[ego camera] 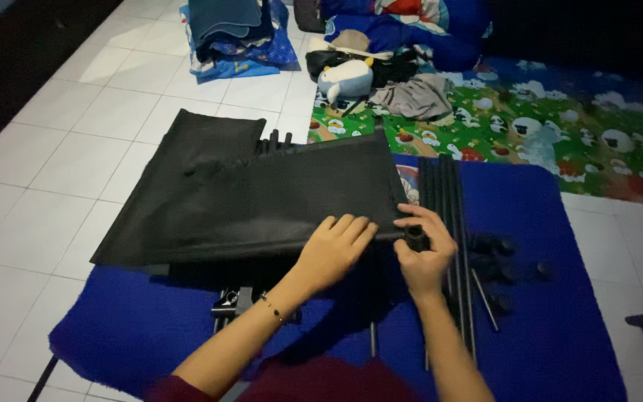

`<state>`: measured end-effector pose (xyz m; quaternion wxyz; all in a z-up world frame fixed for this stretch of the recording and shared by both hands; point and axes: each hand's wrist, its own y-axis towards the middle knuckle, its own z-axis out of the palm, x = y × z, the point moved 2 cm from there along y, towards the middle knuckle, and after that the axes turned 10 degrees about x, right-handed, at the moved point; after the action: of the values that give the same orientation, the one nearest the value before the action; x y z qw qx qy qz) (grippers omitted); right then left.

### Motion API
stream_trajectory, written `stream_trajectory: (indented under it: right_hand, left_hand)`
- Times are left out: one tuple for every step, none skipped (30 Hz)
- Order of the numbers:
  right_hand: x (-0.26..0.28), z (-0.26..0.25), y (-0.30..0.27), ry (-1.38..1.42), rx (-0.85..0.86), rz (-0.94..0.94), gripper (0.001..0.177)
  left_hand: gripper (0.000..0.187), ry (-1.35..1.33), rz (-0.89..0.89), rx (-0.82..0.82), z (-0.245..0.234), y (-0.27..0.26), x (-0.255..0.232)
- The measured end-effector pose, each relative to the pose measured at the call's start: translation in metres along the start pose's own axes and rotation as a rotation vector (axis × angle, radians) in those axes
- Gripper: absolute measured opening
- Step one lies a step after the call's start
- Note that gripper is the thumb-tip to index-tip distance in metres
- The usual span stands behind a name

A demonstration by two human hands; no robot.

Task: The person assembles a metal frame by inserting rods into plastic brackets and connecting joints. They handle multiple rods and brackets, aligning and fitting them together on a blue mat.

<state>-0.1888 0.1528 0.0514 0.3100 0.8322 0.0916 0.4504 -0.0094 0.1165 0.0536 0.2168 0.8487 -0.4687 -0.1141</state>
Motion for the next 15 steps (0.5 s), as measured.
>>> stream_trajectory:
  right_hand:
    - [-0.001,-0.002,-0.004,0.023,0.007,0.054,0.027]
    - [-0.003,-0.002,-0.006,0.047,0.015,0.104,0.026]
    - [-0.005,-0.002,-0.008,0.071,0.022,0.153,0.025]
    - [-0.008,-0.005,-0.008,0.183,0.150,0.108,0.028]
    - [-0.012,-0.013,-0.008,0.295,0.278,0.063,0.032]
    - [-0.017,-0.017,-0.008,0.409,0.410,0.018,0.037]
    - [-0.030,-0.018,-0.007,0.651,0.383,0.214,0.038]
    - [-0.043,-0.015,-0.007,0.888,0.347,0.417,0.040]
    - [-0.056,-0.007,-0.009,1.121,0.301,0.624,0.043]
    - [-0.068,0.006,-0.007,1.035,0.332,0.716,0.042]
    - [-0.080,0.023,-0.002,0.948,0.362,0.805,0.041]
    - [-0.091,0.036,-0.001,0.858,0.392,0.888,0.041]
    - [-0.098,0.043,-0.002,0.843,0.391,0.910,0.041]
    - [-0.103,0.048,-0.002,0.826,0.389,0.929,0.041]
    - [-0.106,0.050,-0.002,0.809,0.387,0.949,0.041]
  left_hand:
    - [0.041,0.018,0.021,-0.009,0.005,-0.004,0.001]
    - [0.041,0.016,0.032,-0.002,0.010,-0.008,0.003]
    - [0.041,0.013,0.042,0.006,0.014,-0.013,0.006]
    - [0.041,0.013,0.050,0.014,0.016,-0.018,0.009]
    - [0.040,0.007,0.058,0.003,0.017,-0.023,0.012]
    - [0.040,0.002,0.060,-0.005,0.017,-0.028,0.015]
    - [0.040,-0.003,0.063,-0.014,0.017,-0.033,0.016]
    - [0.039,-0.017,0.063,-0.018,0.017,-0.036,0.013]
    - [0.039,-0.031,0.063,-0.022,0.017,-0.040,0.008]
    - [0.039,-0.043,0.062,-0.027,0.017,-0.043,0.003]
    - [0.038,-0.119,0.075,-0.019,0.018,-0.044,-0.005]
    - [0.038,-0.191,0.089,-0.015,0.021,-0.045,-0.012]
    - [0.038,-0.263,0.104,-0.010,0.024,-0.046,-0.014]
    - [0.042,-0.316,0.012,0.011,0.025,-0.050,-0.008]
    - [0.045,-0.368,-0.081,0.032,0.026,-0.061,0.005]
